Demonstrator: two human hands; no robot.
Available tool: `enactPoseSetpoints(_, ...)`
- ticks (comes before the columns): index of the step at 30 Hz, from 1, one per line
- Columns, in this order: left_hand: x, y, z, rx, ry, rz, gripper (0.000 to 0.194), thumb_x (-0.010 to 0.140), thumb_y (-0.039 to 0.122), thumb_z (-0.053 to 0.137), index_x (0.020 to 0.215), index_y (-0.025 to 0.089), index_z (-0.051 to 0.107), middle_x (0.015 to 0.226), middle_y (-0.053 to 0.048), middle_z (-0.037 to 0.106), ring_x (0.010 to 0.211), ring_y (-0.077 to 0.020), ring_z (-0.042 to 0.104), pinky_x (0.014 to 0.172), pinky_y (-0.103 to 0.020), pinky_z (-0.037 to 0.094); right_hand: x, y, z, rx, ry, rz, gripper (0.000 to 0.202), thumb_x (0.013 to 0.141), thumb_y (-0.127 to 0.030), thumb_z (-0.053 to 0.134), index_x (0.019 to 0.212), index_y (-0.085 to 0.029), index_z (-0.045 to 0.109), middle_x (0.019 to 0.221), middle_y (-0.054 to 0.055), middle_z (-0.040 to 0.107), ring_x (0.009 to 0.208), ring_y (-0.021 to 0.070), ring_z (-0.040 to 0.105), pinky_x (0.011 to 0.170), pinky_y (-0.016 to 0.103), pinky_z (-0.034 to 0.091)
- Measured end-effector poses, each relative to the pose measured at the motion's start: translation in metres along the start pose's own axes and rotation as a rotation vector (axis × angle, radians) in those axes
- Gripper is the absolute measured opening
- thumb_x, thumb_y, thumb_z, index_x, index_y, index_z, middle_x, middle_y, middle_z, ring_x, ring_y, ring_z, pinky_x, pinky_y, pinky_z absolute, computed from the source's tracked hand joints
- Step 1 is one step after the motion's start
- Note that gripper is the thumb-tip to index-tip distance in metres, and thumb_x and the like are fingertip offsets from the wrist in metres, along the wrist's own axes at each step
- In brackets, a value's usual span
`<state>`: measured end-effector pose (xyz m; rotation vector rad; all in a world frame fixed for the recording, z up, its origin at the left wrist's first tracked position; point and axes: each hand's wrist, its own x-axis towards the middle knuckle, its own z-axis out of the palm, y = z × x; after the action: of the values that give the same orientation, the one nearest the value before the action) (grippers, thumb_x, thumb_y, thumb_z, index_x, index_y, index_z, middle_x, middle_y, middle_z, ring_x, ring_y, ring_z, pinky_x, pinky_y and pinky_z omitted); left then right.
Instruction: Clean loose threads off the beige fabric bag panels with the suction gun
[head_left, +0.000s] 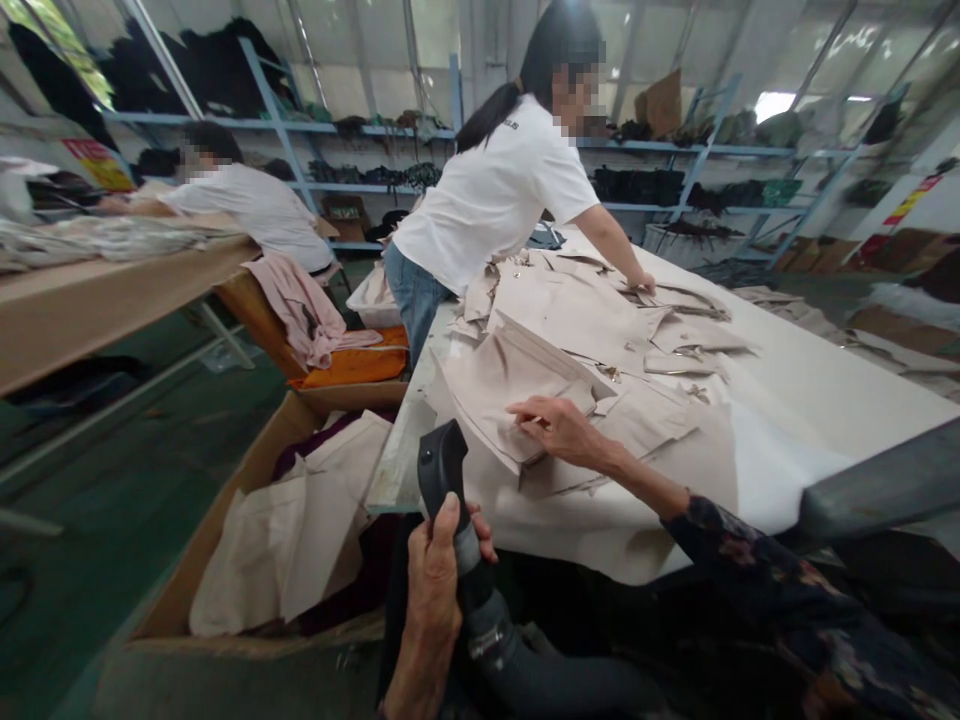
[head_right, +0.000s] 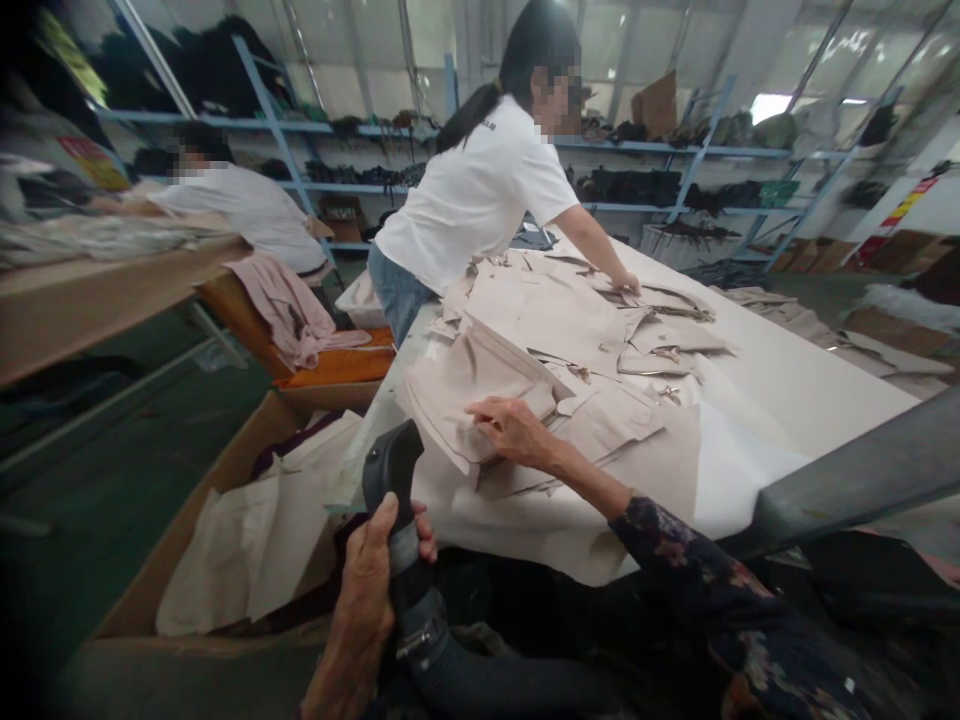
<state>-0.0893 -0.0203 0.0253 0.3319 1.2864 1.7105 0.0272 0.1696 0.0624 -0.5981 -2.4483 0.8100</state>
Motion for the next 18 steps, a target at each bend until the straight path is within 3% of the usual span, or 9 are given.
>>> enactPoseSetpoints(2, -0.005, 0.0, -0.005, -0.005, 0.019, 0.0, 0.04, 0.075, 0.051, 0.064, 0.078, 0.012, 0.061, 0.055, -0.002, 0.062, 0.043, -0.0118, 0.055, 0.043, -0.022, 0.044, -0.003, -0.009, -0.01, -0.24, -0.098, -0.174, 0.051, 0.081, -0.002, 0.041, 0.128, -0.017, 0.056, 0.115, 0.012, 0.062, 0.102, 0.0198, 0.058, 0.087, 0.033, 0.046)
enactPoseSetpoints(4, -0.011, 0.0, -0.009, -0.015, 0.032, 0.001, 0.039, 0.075, 0.051, 0.064, 0.077, 0.012, 0.061, 0.056, -0.002, 0.062, 0.043, -0.0117, 0.054, 0.043, -0.022, 0.043, -0.005, -0.019, -0.017, -0.392, -0.287, -0.316, 0.061, 0.08, 0.001, 0.039, 0.137, -0.02, 0.046, 0.127, 0.012, 0.054, 0.114, 0.0206, 0.052, 0.094, 0.036, 0.043)
enactPoseSetpoints(7, -0.017, 0.002, -0.015, -0.027, 0.043, 0.015, 0.039, 0.075, 0.051, 0.063, 0.078, 0.013, 0.061, 0.057, -0.002, 0.062, 0.043, -0.0117, 0.054, 0.042, -0.021, 0.041, -0.011, -0.027, -0.022, -0.549, -0.489, -0.428, 0.055, 0.082, -0.006, 0.047, 0.135, -0.016, 0.045, 0.13, 0.015, 0.051, 0.121, 0.0242, 0.046, 0.099, 0.041, 0.038)
enactPoseSetpoints(11, -0.021, 0.003, -0.02, -0.026, 0.06, 0.019, 0.039, 0.076, 0.051, 0.063, 0.08, 0.013, 0.061, 0.058, -0.002, 0.062, 0.044, -0.0123, 0.055, 0.043, -0.022, 0.042, -0.023, -0.016, -0.022, -0.784, -0.401, -0.414, 0.047, 0.086, -0.007, 0.046, 0.133, -0.011, 0.044, 0.13, 0.019, 0.049, 0.125, 0.0285, 0.039, 0.102, 0.049, 0.029)
enactPoseSetpoints(15, -0.031, 0.004, -0.018, -0.024, 0.029, 0.004, 0.039, 0.077, 0.052, 0.062, 0.081, 0.013, 0.06, 0.058, -0.002, 0.062, 0.044, -0.0125, 0.054, 0.043, -0.023, 0.042, -0.012, -0.008, -0.017, -0.874, -0.336, -0.339, 0.026, 0.093, -0.007, 0.038, 0.111, -0.011, 0.057, 0.103, 0.015, 0.06, 0.102, 0.0226, 0.052, 0.086, 0.036, 0.039)
enactPoseSetpoints(18, -0.043, 0.007, -0.014, -0.012, 0.01, 0.027, 0.038, 0.078, 0.051, 0.061, 0.082, 0.014, 0.061, 0.06, -0.002, 0.062, 0.046, -0.0129, 0.055, 0.045, -0.023, 0.043, 0.011, -0.016, -0.009, -0.878, -0.327, -0.257, 0.021, 0.091, -0.006, 0.04, 0.096, -0.012, 0.06, 0.092, 0.011, 0.062, 0.088, 0.0206, 0.055, 0.073, 0.03, 0.039)
